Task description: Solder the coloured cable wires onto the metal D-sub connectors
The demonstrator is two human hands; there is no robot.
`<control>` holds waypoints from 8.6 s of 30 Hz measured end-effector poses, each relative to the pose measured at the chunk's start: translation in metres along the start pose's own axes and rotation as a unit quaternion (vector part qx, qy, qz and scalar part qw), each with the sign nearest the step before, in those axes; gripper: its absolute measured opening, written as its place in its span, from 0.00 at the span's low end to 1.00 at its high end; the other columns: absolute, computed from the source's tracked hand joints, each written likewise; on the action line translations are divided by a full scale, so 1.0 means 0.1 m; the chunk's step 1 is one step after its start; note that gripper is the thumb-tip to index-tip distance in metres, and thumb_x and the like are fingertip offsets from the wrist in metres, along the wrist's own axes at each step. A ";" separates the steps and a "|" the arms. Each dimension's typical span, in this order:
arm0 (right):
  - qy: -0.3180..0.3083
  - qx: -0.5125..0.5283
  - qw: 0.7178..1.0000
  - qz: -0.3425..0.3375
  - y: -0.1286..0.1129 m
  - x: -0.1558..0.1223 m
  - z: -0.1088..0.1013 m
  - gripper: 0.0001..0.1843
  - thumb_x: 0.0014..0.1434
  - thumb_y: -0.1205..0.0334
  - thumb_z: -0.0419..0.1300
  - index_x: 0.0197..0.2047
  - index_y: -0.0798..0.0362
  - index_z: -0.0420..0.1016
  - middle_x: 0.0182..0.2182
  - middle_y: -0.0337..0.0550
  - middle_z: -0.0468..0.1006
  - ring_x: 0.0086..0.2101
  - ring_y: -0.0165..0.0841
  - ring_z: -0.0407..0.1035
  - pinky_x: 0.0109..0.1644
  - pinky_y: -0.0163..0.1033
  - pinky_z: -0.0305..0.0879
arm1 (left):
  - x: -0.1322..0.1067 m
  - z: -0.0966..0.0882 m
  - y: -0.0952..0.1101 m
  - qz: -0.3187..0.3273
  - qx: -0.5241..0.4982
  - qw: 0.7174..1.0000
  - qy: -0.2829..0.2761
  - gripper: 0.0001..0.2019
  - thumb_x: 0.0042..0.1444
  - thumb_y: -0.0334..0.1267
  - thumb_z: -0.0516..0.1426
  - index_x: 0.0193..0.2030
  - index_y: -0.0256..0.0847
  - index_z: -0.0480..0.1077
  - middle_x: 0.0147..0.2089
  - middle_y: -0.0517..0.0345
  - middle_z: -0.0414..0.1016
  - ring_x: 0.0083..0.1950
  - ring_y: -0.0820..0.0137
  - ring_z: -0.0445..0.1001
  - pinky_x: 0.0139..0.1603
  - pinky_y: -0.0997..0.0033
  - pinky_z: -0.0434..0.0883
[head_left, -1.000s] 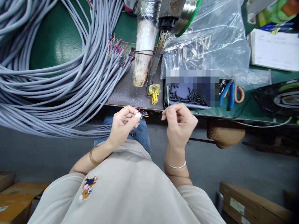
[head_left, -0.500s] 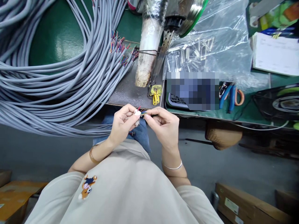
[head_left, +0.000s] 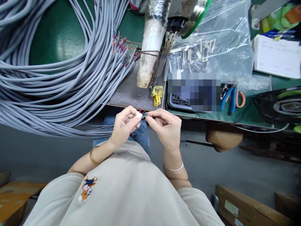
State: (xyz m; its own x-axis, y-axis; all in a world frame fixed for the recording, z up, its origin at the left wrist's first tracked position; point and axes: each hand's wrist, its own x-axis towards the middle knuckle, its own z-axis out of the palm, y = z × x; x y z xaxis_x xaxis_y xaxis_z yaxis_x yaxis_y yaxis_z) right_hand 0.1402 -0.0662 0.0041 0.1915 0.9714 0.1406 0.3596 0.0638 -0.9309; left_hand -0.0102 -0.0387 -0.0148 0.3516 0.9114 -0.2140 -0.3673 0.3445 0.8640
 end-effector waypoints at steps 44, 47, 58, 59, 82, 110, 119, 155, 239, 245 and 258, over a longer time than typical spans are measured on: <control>0.056 -0.505 0.861 0.024 0.59 1.06 -1.33 0.05 0.67 0.57 0.56 0.40 0.48 0.69 0.34 0.47 0.80 0.35 0.42 0.72 0.42 0.46 0.64 | -0.13 -0.05 0.27 -0.235 -0.133 0.957 -0.102 0.12 0.53 0.38 0.67 0.31 0.40 0.67 0.20 0.69 0.63 0.16 0.85 0.48 0.17 0.83 0.49; 0.028 -0.446 0.895 -0.025 0.67 1.29 -1.23 0.07 0.69 0.55 0.53 0.39 0.46 0.67 0.42 0.47 0.81 0.40 0.39 0.71 0.47 0.45 0.67 | -0.07 -0.15 0.19 -0.216 -0.166 0.962 -0.014 0.14 0.50 0.36 0.69 0.29 0.39 0.66 0.20 0.69 0.64 0.15 0.85 0.51 0.16 0.84 0.52; 0.037 -0.382 0.923 -0.034 0.65 1.22 -1.24 0.09 0.59 0.63 0.60 0.29 0.47 0.63 0.32 0.39 0.75 0.33 0.33 0.68 0.43 0.42 0.69 | 0.01 -0.21 0.21 -0.173 -0.137 0.975 0.003 0.14 0.50 0.37 0.67 0.29 0.38 0.65 0.20 0.68 0.65 0.14 0.85 0.52 0.17 0.83 0.51; 0.046 -0.336 0.940 -0.027 0.63 1.16 -1.28 0.09 0.59 0.62 0.61 0.30 0.48 0.64 0.31 0.38 0.74 0.32 0.32 0.69 0.42 0.41 0.70 | 0.02 -0.20 0.21 -0.171 -0.134 0.976 0.003 0.13 0.50 0.38 0.67 0.29 0.38 0.66 0.20 0.68 0.65 0.15 0.85 0.52 0.17 0.83 0.51; 0.136 0.032 0.988 -0.069 0.14 0.01 -0.18 0.09 0.63 0.61 0.66 0.33 0.48 0.70 0.39 0.40 0.81 0.37 0.34 0.81 0.43 0.43 0.84 | 0.18 0.09 0.14 -0.029 -0.006 0.999 0.022 0.13 0.51 0.39 0.69 0.28 0.37 0.68 0.19 0.67 0.65 0.18 0.84 0.55 0.16 0.84 0.49; -0.141 0.151 0.977 0.054 0.08 0.07 -0.28 0.13 0.60 0.55 0.70 0.31 0.51 0.72 0.38 0.43 0.86 0.24 0.26 0.74 0.25 0.33 0.73 | 0.20 -0.11 0.22 -0.181 -0.030 0.961 -0.205 0.14 0.46 0.44 0.73 0.31 0.37 0.77 0.27 0.59 0.75 0.15 0.83 0.60 0.14 0.81 0.53; 0.136 0.057 0.988 -0.053 0.09 0.05 -0.29 0.12 0.61 0.59 0.67 0.32 0.47 0.67 0.35 0.39 0.79 0.30 0.32 0.78 0.31 0.39 0.80 | 0.25 -0.03 0.14 -0.032 -0.018 0.999 0.001 0.12 0.48 0.38 0.70 0.28 0.36 0.72 0.27 0.63 0.74 0.13 0.84 0.61 0.12 0.81 0.53; 0.126 -0.097 0.959 -0.236 0.25 0.23 -0.02 0.09 0.60 0.72 0.66 0.34 0.49 0.74 0.43 0.40 0.86 0.42 0.35 0.82 0.44 0.42 0.81 | 0.46 0.10 0.10 0.080 0.066 0.994 0.036 0.10 0.50 0.33 0.65 0.25 0.36 0.68 0.34 0.59 0.77 0.15 0.89 0.57 0.12 0.83 0.50; 0.143 -0.162 0.938 -0.271 0.21 0.29 0.02 0.10 0.58 0.71 0.70 0.36 0.46 0.76 0.39 0.38 0.84 0.39 0.33 0.80 0.42 0.40 0.78 | 0.42 0.18 0.19 0.149 0.143 0.975 0.082 0.07 0.49 0.29 0.62 0.27 0.38 0.66 0.32 0.61 0.74 0.21 0.84 0.60 0.20 0.82 0.58; 0.131 -0.171 0.936 -0.278 0.25 0.28 0.02 0.11 0.59 0.72 0.68 0.34 0.48 0.72 0.38 0.39 0.85 0.37 0.31 0.80 0.41 0.36 0.78 | 0.43 0.16 0.16 0.123 0.133 0.980 0.085 0.07 0.48 0.30 0.61 0.26 0.39 0.66 0.31 0.61 0.75 0.23 0.82 0.64 0.23 0.83 0.62; 0.128 -0.131 0.949 -0.259 0.27 0.32 0.04 0.11 0.59 0.72 0.68 0.33 0.48 0.73 0.37 0.37 0.84 0.37 0.31 0.79 0.42 0.38 0.77 | 0.42 0.15 0.21 0.077 0.103 0.988 0.082 0.09 0.48 0.31 0.64 0.27 0.38 0.66 0.24 0.67 0.68 0.16 0.86 0.56 0.15 0.83 0.53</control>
State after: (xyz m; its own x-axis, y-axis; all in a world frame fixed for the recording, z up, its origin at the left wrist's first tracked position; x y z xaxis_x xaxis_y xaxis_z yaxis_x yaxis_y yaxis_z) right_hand 0.1520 -0.0323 -0.0179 0.1308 0.7364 0.6638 0.6734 0.4254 -0.6046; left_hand 0.0099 0.0038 0.0015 0.1552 0.9795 -0.1281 -0.2162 0.1602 0.9631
